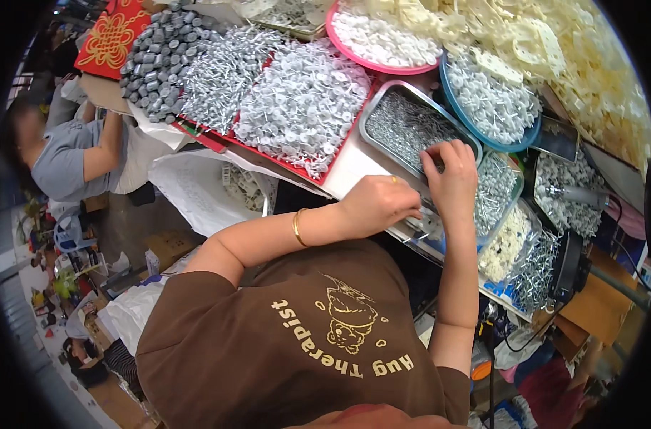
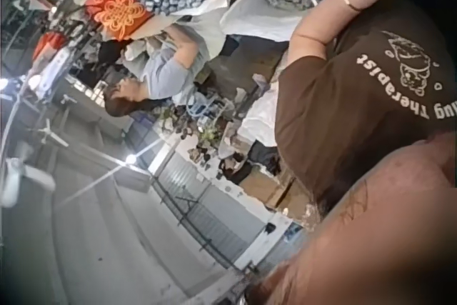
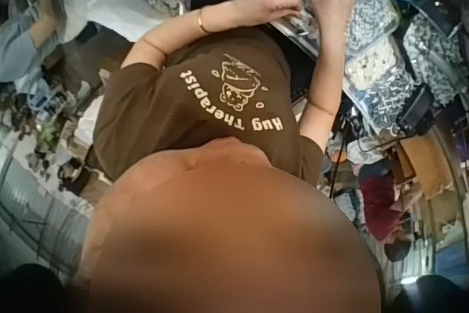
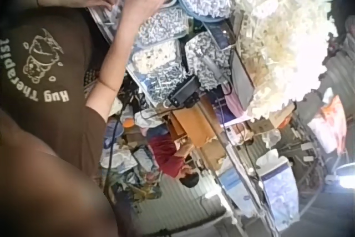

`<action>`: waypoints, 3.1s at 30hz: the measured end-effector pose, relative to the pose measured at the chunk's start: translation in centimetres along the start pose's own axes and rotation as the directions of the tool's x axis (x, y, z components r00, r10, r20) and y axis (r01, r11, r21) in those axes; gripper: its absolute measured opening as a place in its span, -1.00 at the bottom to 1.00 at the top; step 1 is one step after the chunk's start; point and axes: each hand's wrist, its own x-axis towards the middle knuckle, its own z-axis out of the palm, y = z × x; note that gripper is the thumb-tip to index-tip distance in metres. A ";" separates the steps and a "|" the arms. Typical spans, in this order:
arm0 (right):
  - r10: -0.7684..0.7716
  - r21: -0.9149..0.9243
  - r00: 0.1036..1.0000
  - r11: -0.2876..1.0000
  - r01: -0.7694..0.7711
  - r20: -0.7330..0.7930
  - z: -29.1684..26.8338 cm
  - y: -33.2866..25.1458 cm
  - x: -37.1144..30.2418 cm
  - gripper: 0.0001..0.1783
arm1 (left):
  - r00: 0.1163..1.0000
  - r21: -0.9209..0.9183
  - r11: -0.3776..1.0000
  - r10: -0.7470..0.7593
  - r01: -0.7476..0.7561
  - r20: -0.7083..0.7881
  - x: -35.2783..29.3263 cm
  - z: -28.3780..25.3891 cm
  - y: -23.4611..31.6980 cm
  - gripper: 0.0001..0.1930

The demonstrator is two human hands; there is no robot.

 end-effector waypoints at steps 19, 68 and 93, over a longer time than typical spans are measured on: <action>0.343 0.420 0.939 0.855 -0.305 -0.016 -4.0 -0.3 -3.7 -0.86 | 0.764 0.771 0.214 -0.439 0.600 -0.473 9.3 -23.9 -24.5 -0.82; 0.010 0.139 0.992 0.990 -0.027 0.123 -4.9 -3.6 -7.1 -0.77 | 0.958 0.389 0.876 0.245 -0.286 0.152 -2.1 -1.3 0.3 -0.88; 0.399 0.060 0.857 0.913 -0.403 -0.327 -11.2 5.6 -2.8 -0.80 | 0.727 0.695 0.217 -0.150 0.686 -0.670 -7.2 -26.3 -18.0 -0.54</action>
